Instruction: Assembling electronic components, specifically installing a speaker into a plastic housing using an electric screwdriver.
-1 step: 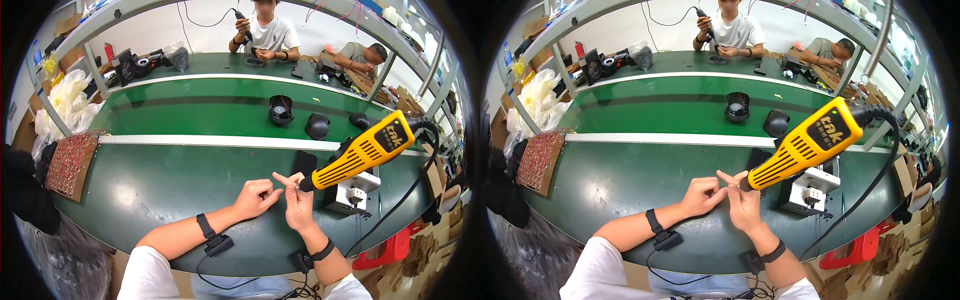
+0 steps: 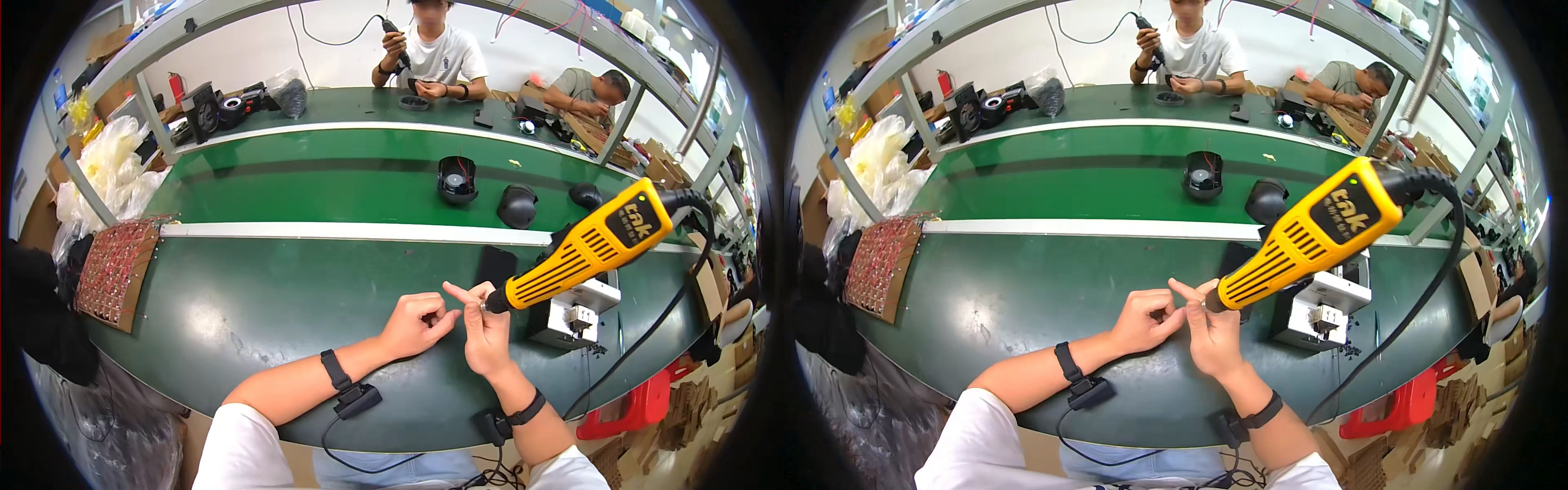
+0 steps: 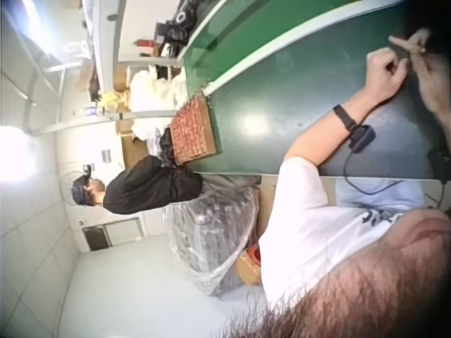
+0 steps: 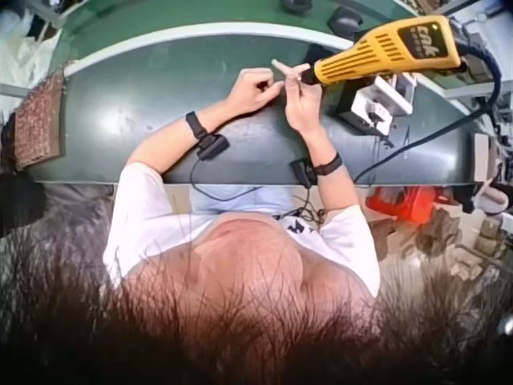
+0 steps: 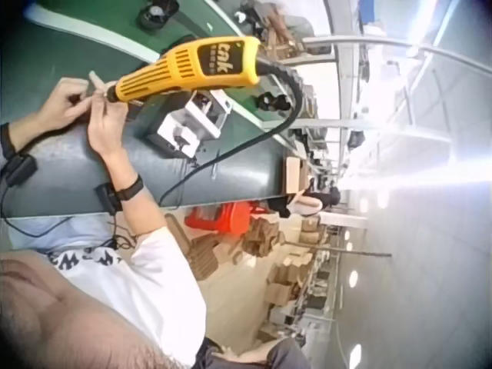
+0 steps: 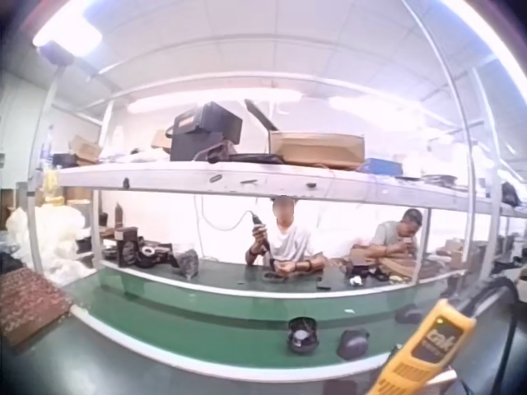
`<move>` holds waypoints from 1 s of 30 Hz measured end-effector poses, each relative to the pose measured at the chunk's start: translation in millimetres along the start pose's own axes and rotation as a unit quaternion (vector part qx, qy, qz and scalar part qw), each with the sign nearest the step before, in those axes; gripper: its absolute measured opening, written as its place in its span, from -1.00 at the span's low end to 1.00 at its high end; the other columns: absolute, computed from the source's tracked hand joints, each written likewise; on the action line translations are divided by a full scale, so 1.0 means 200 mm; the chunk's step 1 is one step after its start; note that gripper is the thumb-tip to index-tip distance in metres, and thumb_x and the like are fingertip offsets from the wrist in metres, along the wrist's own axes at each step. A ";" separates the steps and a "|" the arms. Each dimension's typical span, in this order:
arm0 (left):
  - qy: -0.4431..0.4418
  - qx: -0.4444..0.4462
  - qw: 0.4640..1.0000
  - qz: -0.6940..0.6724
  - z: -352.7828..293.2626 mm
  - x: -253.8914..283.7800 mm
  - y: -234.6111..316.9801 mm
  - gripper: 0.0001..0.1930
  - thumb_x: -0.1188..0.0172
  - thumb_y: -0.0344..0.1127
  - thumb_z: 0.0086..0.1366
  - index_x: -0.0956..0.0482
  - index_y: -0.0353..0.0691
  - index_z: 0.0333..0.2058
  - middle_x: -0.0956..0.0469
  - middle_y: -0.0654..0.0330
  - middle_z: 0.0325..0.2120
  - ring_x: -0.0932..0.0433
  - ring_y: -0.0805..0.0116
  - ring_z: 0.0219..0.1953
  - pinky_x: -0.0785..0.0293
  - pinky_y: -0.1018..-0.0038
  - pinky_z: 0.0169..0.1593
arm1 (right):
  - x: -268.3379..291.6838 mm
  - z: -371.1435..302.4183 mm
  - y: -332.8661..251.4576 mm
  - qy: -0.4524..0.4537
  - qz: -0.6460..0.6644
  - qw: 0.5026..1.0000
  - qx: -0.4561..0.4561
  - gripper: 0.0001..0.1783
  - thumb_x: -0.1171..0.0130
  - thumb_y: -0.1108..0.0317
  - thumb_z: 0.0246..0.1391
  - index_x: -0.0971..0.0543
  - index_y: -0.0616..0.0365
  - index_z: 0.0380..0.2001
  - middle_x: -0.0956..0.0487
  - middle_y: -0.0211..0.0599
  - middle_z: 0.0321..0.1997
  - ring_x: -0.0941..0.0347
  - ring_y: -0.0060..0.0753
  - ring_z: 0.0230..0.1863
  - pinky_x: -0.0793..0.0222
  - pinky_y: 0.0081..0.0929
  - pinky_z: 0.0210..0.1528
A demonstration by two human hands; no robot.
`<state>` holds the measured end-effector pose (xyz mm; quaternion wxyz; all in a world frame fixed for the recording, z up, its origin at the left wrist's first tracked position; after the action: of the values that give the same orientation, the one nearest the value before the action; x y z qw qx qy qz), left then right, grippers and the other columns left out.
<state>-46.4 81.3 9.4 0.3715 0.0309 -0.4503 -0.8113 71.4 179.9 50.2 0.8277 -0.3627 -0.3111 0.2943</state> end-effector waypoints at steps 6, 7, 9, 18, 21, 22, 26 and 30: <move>0.024 -0.012 1.000 -0.014 0.03 -0.03 0.05 -0.82 -0.35 -0.50 0.18 -0.67 -0.28 -0.21 -0.61 0.21 -0.42 -0.48 0.51 -0.54 -0.43 0.54 -0.46 | 0.00 -0.01 0.02 -0.023 0.006 1.000 -0.017 -0.60 0.06 0.17 0.51 -0.69 0.10 0.09 -0.44 -0.38 -0.28 -0.46 -0.50 -0.24 -0.44 -0.47 -0.12; 0.029 -0.025 0.999 -0.006 0.03 -0.04 0.05 -0.83 -0.34 -0.51 0.18 -0.67 -0.29 -0.22 -0.62 0.20 -0.41 -0.50 0.50 -0.53 -0.44 0.54 -0.45 | 0.00 -0.01 0.03 -0.015 0.048 0.999 -0.021 -0.61 0.04 0.19 0.49 -0.69 0.15 0.07 -0.46 -0.37 -0.30 -0.48 -0.44 -0.28 -0.45 -0.42 -0.15; 0.036 -0.050 0.998 0.015 0.01 -0.01 0.05 -0.85 -0.33 -0.52 0.19 -0.66 -0.30 -0.23 -0.62 0.19 -0.40 -0.52 0.47 -0.52 -0.46 0.54 -0.43 | -0.03 0.02 0.05 0.002 0.032 0.998 0.056 -0.61 0.01 0.20 0.47 -0.69 0.21 0.05 -0.48 -0.30 -0.35 -0.50 -0.37 -0.32 -0.45 -0.38 -0.17; 0.014 -0.042 0.999 0.016 0.02 -0.05 0.06 -0.89 -0.23 -0.58 0.23 -0.61 -0.37 -0.25 -0.56 0.11 -0.47 -0.54 0.33 -0.48 -0.48 0.46 -0.38 | 0.02 0.00 0.04 0.010 0.028 0.999 0.037 -0.54 0.00 0.08 0.47 -0.67 0.24 0.04 -0.65 -0.16 -0.30 -0.59 -0.23 -0.30 -0.47 -0.34 -0.18; 0.012 -0.050 0.998 0.026 0.01 -0.04 0.05 -0.89 -0.23 -0.58 0.22 -0.61 -0.38 -0.25 -0.56 0.10 -0.47 -0.54 0.34 -0.49 -0.47 0.47 -0.38 | 0.02 -0.01 0.03 -0.030 0.064 0.997 -0.031 -0.57 -0.04 0.07 0.44 -0.68 0.18 0.03 -0.58 0.01 0.02 -0.55 -0.01 0.02 -0.46 -0.24 0.05; 0.012 -0.049 0.998 0.025 0.01 -0.03 0.05 -0.89 -0.23 -0.58 0.22 -0.61 -0.38 -0.25 -0.56 0.10 -0.47 -0.54 0.34 -0.49 -0.47 0.47 -0.38 | 0.02 -0.01 0.02 -0.042 0.061 0.996 -0.044 -0.57 -0.04 0.09 0.44 -0.66 0.20 0.04 -0.56 0.05 0.07 -0.55 0.01 0.05 -0.46 -0.25 0.08; -0.015 0.002 1.000 -0.019 0.00 -0.03 0.04 -0.87 -0.19 -0.54 0.29 -0.57 -0.42 -0.19 -0.60 0.09 -0.35 -0.57 0.32 -0.29 -0.49 0.45 -0.15 | 0.00 0.00 0.02 -0.040 0.035 0.998 -0.017 -0.58 -0.04 0.10 0.44 -0.66 0.20 0.05 -0.54 0.08 0.11 -0.54 0.05 0.08 -0.45 -0.24 0.10; 0.010 -0.039 0.999 0.014 0.01 -0.04 0.05 -0.87 -0.26 -0.54 0.24 -0.62 -0.38 -0.22 -0.56 0.11 -0.46 -0.52 0.35 -0.51 -0.45 0.47 -0.40 | 0.00 0.00 0.03 -0.039 0.025 0.999 -0.011 -0.57 -0.04 0.10 0.43 -0.66 0.20 0.05 -0.52 0.11 0.14 -0.53 0.09 0.09 -0.45 -0.22 0.13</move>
<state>-36.9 84.9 16.0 0.3885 0.0184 -0.4146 -0.8227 70.0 183.2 46.6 0.8034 -0.3680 -0.3369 0.3251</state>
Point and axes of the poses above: each hand's wrist, its own z-axis towards the middle knuckle, its own x-axis out of the back of the hand, y = z × x, the point moved 3 cm from there along z, towards the middle knuckle
